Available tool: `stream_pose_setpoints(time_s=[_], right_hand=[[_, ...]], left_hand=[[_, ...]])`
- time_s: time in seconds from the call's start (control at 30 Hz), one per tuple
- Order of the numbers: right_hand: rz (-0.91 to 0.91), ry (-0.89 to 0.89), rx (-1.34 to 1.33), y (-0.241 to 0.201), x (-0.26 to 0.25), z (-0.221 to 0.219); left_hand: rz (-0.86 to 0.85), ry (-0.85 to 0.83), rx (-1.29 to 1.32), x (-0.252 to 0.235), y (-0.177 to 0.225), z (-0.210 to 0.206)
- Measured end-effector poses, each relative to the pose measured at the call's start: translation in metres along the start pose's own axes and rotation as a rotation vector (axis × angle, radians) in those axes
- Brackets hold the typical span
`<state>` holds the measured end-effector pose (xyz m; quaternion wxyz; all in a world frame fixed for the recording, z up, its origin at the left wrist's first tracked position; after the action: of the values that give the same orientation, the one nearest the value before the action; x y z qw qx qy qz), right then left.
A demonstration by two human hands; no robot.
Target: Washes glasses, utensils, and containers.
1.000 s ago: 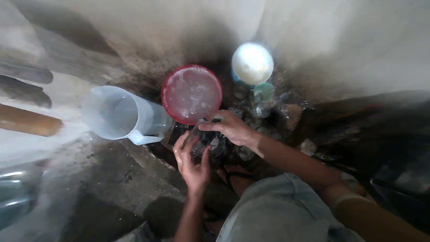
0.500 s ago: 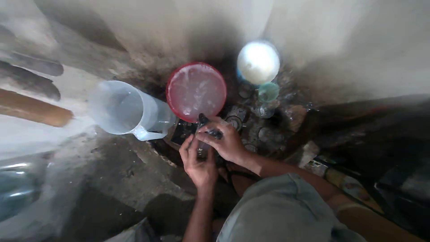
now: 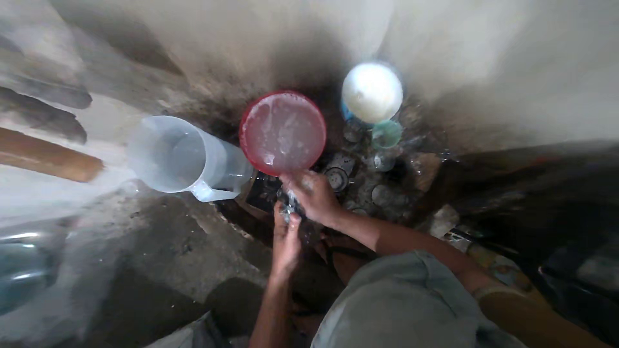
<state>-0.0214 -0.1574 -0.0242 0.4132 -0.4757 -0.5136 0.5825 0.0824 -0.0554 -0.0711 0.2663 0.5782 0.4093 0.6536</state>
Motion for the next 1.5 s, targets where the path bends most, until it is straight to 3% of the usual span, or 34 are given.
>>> stream_pose_setpoints(time_s=[0.13, 0.2, 0.33, 0.57, 0.67, 0.8, 0.97, 1.07, 1.17, 1.23, 1.3, 1.43, 1.5], right_hand=[[-0.264, 0.110, -0.004, 0.022, -0.019, 0.022], [-0.322, 0.195, -0.019, 0.029, -0.027, 0.040], [-0.322, 0.386, -0.110, 0.037, -0.034, 0.077], [-0.338, 0.457, -0.174, 0.041, -0.030, 0.107], [-0.363, 0.462, -0.154, 0.041, -0.028, 0.116], [-0.379, 0.555, -0.197, 0.044, -0.025, 0.132], [-0.349, 0.553, -0.272, 0.041, -0.028, 0.126], [-0.383, 0.477, -0.258, 0.030, -0.031, 0.125], [-0.404, 0.419, -0.202, 0.023, -0.036, 0.127], [-0.385, 0.396, -0.167, 0.022, -0.036, 0.129], [-0.386, 0.392, -0.163, 0.023, -0.035, 0.128], [-0.471, 0.352, -0.198, 0.027, -0.028, 0.121], [-0.499, 0.332, -0.212, 0.029, -0.028, 0.117]], left_hand=[[-0.135, -0.056, -0.088, -0.014, -0.005, -0.003], [-0.113, 0.023, -0.289, -0.026, -0.017, 0.003], [-0.202, 0.184, -0.707, -0.046, -0.037, 0.010], [-0.184, 0.135, -0.857, -0.066, -0.056, 0.003], [-0.235, 0.077, -0.908, -0.069, -0.048, -0.001], [-0.496, 0.147, -0.957, -0.096, 0.005, -0.005], [-0.357, 0.219, -1.267, -0.183, 0.053, -0.019], [-0.053, 0.027, -1.461, -0.228, 0.033, -0.038], [0.068, -0.188, -1.509, -0.245, 0.005, -0.049], [-0.024, -0.328, -1.625, -0.239, -0.003, -0.068], [-0.124, -0.308, -1.501, -0.231, 0.009, -0.078], [-0.155, -0.315, -1.451, -0.215, 0.022, -0.084], [-0.075, -0.258, -1.389, -0.213, 0.020, -0.077]])
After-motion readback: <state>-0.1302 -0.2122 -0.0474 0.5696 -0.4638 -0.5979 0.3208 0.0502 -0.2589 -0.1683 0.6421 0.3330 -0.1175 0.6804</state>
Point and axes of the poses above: each hand's wrist, its own x-axis away from the middle knuckle, its own z-axis out of the back of the hand, y = z × x, the point moved 9 cm from there along -x, towards the middle knuckle, and after that the axes turned 5 degrees about z, right-handed, at the moved point
